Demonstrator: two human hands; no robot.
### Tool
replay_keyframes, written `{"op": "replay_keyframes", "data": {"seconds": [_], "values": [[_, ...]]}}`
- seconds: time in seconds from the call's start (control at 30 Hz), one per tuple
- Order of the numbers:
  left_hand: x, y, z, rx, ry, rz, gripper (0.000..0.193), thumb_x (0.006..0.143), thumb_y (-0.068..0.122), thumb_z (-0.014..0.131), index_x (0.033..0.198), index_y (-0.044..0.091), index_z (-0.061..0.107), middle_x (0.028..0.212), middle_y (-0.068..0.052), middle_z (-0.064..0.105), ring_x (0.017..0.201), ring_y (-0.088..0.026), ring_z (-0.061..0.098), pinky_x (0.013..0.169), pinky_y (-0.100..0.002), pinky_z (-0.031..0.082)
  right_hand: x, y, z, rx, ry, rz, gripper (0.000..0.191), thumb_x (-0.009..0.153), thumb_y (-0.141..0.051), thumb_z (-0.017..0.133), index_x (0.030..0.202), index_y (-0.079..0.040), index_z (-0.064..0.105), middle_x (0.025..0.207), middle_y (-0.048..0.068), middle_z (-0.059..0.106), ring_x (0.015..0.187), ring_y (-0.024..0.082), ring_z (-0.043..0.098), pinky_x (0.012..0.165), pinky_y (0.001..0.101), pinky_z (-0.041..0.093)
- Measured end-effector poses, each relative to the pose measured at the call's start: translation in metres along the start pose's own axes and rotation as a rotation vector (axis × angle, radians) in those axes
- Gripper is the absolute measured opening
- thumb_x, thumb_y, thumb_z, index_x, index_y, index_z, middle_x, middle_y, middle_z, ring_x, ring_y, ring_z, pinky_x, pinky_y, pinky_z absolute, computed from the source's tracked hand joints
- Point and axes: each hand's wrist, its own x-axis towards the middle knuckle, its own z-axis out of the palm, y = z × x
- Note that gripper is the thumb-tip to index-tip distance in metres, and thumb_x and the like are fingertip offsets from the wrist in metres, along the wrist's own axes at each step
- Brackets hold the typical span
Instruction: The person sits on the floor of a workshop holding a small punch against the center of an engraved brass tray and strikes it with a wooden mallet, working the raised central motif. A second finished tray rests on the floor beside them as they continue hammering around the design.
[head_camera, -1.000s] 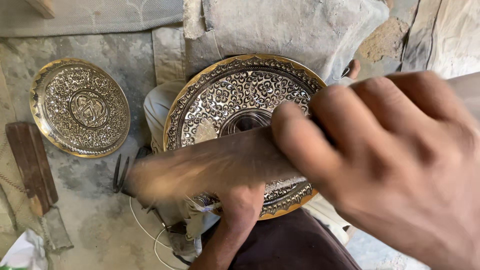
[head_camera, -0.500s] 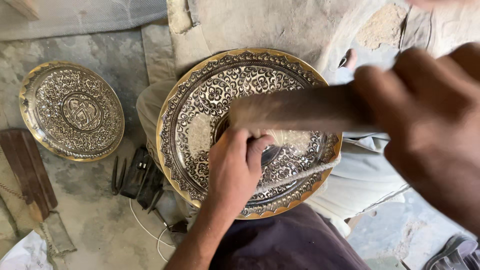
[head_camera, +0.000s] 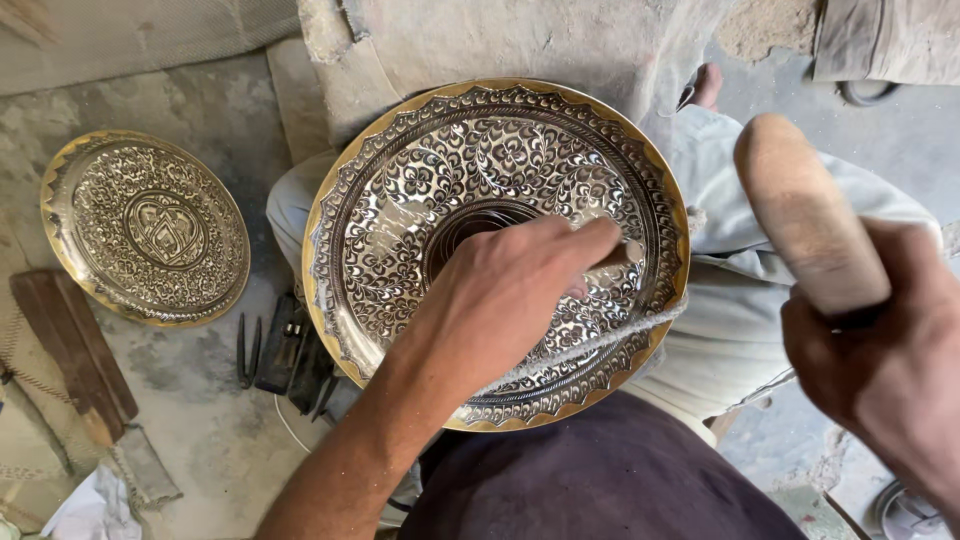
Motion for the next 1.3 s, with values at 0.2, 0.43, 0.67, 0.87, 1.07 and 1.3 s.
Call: {"op": "replay_keyframes", "data": {"seconds": [0.2,0.43,0.67,0.87,1.07,1.3], "values": [[-0.007,-0.014,-0.003,-0.169,0.14,-0.083,0.028,0.102,0.007,0.062,0.13,0.009,0.06,0.093,-0.009,0.074,0.079,-0.015,0.076,0.055,-0.026,0.056,-0.009,0.028,0.014,0.012,0.022,-0.078,0.04,0.086,0.003,0.071,0.123,0.01,0.058,0.093,0.02,0.067,0.079,0.026,0.069,0.066,0.0368,0.057],[-0.024,-0.033,0.001,-0.266,0.356,0.083,0.04,0.097,0.015,0.075,0.134,0.009,0.06,0.115,-0.006,0.076,0.097,-0.016,0.079,0.081,-0.028,0.066,0.004,0.055,0.017,0.023,0.024,-0.077,0.041,0.09,0.006,0.068,0.129,0.011,0.057,0.098,0.021,0.066,0.08,0.025,0.07,0.067,0.0337,0.057],[-0.019,-0.038,0.0,-0.294,0.3,0.091,0.04,0.097,0.017,0.075,0.132,0.009,0.059,0.11,-0.007,0.076,0.094,-0.017,0.078,0.076,-0.03,0.066,0.029,0.033,0.002,-0.093,0.028,-0.189,0.041,0.085,0.008,0.068,0.126,0.01,0.06,0.1,0.023,0.067,0.082,0.028,0.07,0.07,0.0359,0.058],[-0.014,-0.029,-0.005,-0.202,0.227,0.065,0.039,0.095,0.014,0.074,0.131,0.009,0.059,0.096,-0.009,0.073,0.081,-0.021,0.075,0.067,-0.036,0.061,0.042,0.003,-0.006,-0.196,0.042,-0.29,0.041,0.082,0.01,0.068,0.123,0.008,0.064,0.101,0.024,0.068,0.084,0.031,0.071,0.073,0.0378,0.059],[-0.015,-0.022,-0.007,-0.179,0.239,0.046,0.03,0.094,0.013,0.073,0.122,0.009,0.061,0.095,-0.011,0.073,0.084,-0.027,0.075,0.068,-0.04,0.059,0.043,-0.011,-0.011,-0.261,0.051,-0.314,0.043,0.078,0.012,0.068,0.12,0.007,0.067,0.103,0.025,0.068,0.085,0.033,0.071,0.076,0.0397,0.06],[-0.026,-0.025,0.008,-0.193,0.408,0.033,0.029,0.097,0.017,0.073,0.12,0.005,0.06,0.099,-0.011,0.073,0.087,-0.025,0.075,0.071,-0.038,0.06,0.055,-0.025,-0.021,-0.374,0.074,-0.437,0.046,0.07,0.014,0.07,0.115,0.005,0.07,0.097,0.024,0.069,0.082,0.034,0.069,0.076,0.0423,0.06]]}}
